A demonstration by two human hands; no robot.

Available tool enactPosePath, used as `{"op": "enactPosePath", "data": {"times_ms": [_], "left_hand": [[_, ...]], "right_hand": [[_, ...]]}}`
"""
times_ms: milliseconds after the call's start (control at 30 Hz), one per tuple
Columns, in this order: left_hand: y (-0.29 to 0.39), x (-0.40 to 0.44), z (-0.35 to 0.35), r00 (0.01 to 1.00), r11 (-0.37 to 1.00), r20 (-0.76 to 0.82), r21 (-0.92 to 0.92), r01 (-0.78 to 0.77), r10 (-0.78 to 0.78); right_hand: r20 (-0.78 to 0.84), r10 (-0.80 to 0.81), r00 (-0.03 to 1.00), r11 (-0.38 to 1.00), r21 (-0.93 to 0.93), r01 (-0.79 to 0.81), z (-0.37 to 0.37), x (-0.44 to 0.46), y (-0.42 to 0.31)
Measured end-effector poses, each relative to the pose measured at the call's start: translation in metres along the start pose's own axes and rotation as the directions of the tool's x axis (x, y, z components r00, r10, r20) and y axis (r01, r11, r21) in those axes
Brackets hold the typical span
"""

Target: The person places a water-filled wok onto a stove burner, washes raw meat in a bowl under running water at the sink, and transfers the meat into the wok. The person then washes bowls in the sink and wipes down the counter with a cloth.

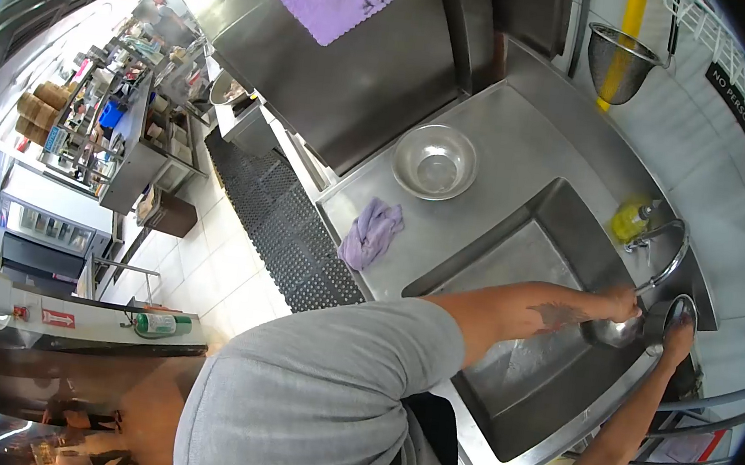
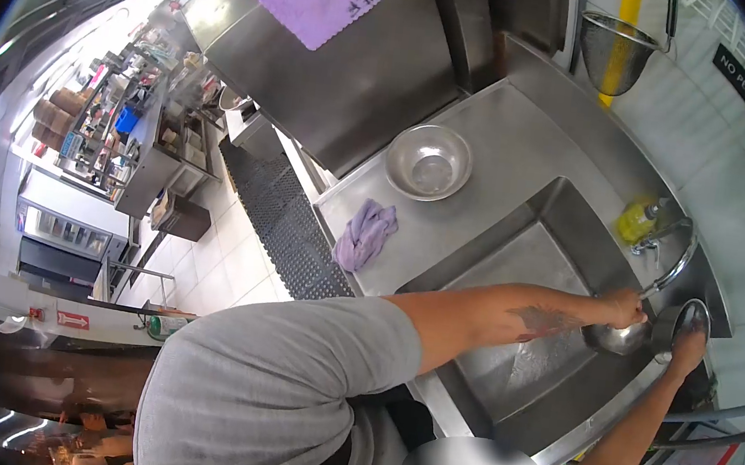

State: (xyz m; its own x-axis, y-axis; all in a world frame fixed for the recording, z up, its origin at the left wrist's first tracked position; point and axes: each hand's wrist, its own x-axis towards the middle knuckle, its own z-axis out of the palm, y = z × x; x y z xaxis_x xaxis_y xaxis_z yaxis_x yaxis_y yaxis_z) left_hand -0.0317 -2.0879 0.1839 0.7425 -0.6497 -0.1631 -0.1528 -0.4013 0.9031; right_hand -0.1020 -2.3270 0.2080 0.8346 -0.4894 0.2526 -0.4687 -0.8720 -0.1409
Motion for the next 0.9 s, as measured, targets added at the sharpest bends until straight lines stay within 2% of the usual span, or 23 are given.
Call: {"op": "enactPosePath", "data": {"times_ms": [33,133,167,200,233,267,300,333,400,433,500,533,567,600,633,667,700,733,767,800,833,867,900], "left_hand": [[0.002,-0.003,-0.003,1.0,1.0,-0.002,0.003,0.006,-0.006],[-0.002,-0.019,-0.023,0.991,0.983,-0.114,-0.175,0.055,-0.076],[-0.014,-0.031,-0.031,0.976,0.919,-0.133,-0.377,0.113,-0.174],[-0.027,-0.04,-0.037,0.953,0.815,-0.134,-0.558,0.155,-0.273],[-0.043,-0.048,-0.042,0.948,0.823,-0.151,-0.545,0.157,-0.281],[-0.061,-0.056,-0.045,0.907,0.746,-0.179,-0.639,0.187,-0.38],[-0.075,-0.065,-0.047,0.855,0.652,-0.193,-0.731,0.201,-0.481],[-0.084,-0.072,-0.05,0.844,0.654,-0.21,-0.729,0.201,-0.494],[-0.095,-0.082,-0.047,0.804,0.523,-0.207,-0.84,0.146,-0.557],[-0.116,-0.074,-0.037,0.832,0.569,-0.24,-0.815,0.107,-0.5],[-0.124,-0.059,-0.023,0.855,0.52,-0.179,-0.845,0.12,-0.487],[-0.123,-0.056,-0.018,0.876,0.466,-0.118,-0.875,0.132,-0.468],[-0.115,-0.055,-0.02,0.879,0.458,-0.107,-0.879,0.135,-0.465],[-0.102,-0.049,-0.021,0.874,0.642,-0.171,-0.743,0.188,-0.454],[-0.089,-0.04,-0.014,0.882,0.789,-0.211,-0.565,0.242,-0.422],[-0.112,-0.006,0.019,0.903,0.955,-0.34,-0.226,0.193,-0.263],[-0.081,-0.026,0.001,0.973,0.842,-0.164,-0.537,0.048,-0.16],[-0.086,-0.001,0.014,0.973,0.98,-0.229,-0.198,-0.022,-0.025],[-0.061,-0.006,0.0,0.994,0.963,-0.081,-0.254,-0.086,0.068],[-0.018,-0.028,-0.025,0.972,0.969,0.064,-0.114,-0.218,0.226],[-0.002,-0.027,-0.033,0.93,0.929,0.168,0.12,-0.349,0.327],[0.0,-0.039,-0.032,0.86,0.845,0.271,0.21,-0.491,0.432],[0.0,-0.051,-0.037,0.797,0.759,0.386,0.29,-0.583,0.465]], "right_hand": [[0.004,-0.002,1.0,1.0,0.005,0.002,0.006,-0.002,-0.004],[-0.294,0.131,0.947,0.974,0.218,-0.067,0.019,-0.015,-0.035],[-0.102,0.348,0.932,0.785,0.575,-0.23,0.011,-0.036,-0.072],[0.163,0.464,0.871,0.445,0.807,-0.388,0.012,-0.051,-0.1],[0.175,0.455,0.873,0.428,0.817,-0.386,0.041,-0.052,-0.109],[0.458,0.391,0.799,-0.1,0.883,-0.458,0.087,-0.047,-0.11],[0.672,0.18,0.718,-0.585,0.66,-0.471,0.12,-0.042,-0.114],[0.682,0.158,0.714,-0.588,0.646,-0.487,0.136,-0.037,-0.12],[0.654,-0.125,0.746,-0.674,0.496,-0.548,0.153,-0.034,-0.13],[0.655,-0.126,0.745,-0.678,0.492,-0.547,0.138,-0.038,-0.147],[0.776,-0.217,0.593,-0.304,0.524,-0.796,0.07,-0.053,-0.185],[0.777,-0.209,0.594,-0.301,0.527,-0.795,0.056,-0.057,-0.183],[0.654,-0.171,0.737,0.025,0.751,-0.66,0.046,-0.062,-0.178],[0.502,-0.191,0.843,0.357,0.836,-0.417,0.033,-0.065,-0.167],[0.337,-0.161,0.928,0.773,0.627,-0.094,0.022,-0.067,-0.145],[0.25,-0.03,0.968,0.846,0.521,-0.109,0.034,-0.082,-0.122],[0.148,0.122,0.981,0.908,0.383,-0.17,0.042,-0.097,-0.088],[0.321,0.18,0.93,0.781,0.529,-0.333,0.01,-0.112,-0.095],[0.605,0.193,0.772,0.364,0.687,-0.629,-0.015,-0.124,-0.108],[0.826,0.186,0.533,-0.117,0.557,-0.822,-0.04,-0.136,-0.119],[0.936,0.039,0.35,-0.438,0.331,-0.836,-0.017,-0.134,-0.104],[0.828,-0.126,0.546,-0.604,0.373,-0.704,-0.011,-0.146,-0.109],[0.788,-0.153,0.596,-0.671,0.36,-0.648,0.033,-0.15,-0.09]]}}
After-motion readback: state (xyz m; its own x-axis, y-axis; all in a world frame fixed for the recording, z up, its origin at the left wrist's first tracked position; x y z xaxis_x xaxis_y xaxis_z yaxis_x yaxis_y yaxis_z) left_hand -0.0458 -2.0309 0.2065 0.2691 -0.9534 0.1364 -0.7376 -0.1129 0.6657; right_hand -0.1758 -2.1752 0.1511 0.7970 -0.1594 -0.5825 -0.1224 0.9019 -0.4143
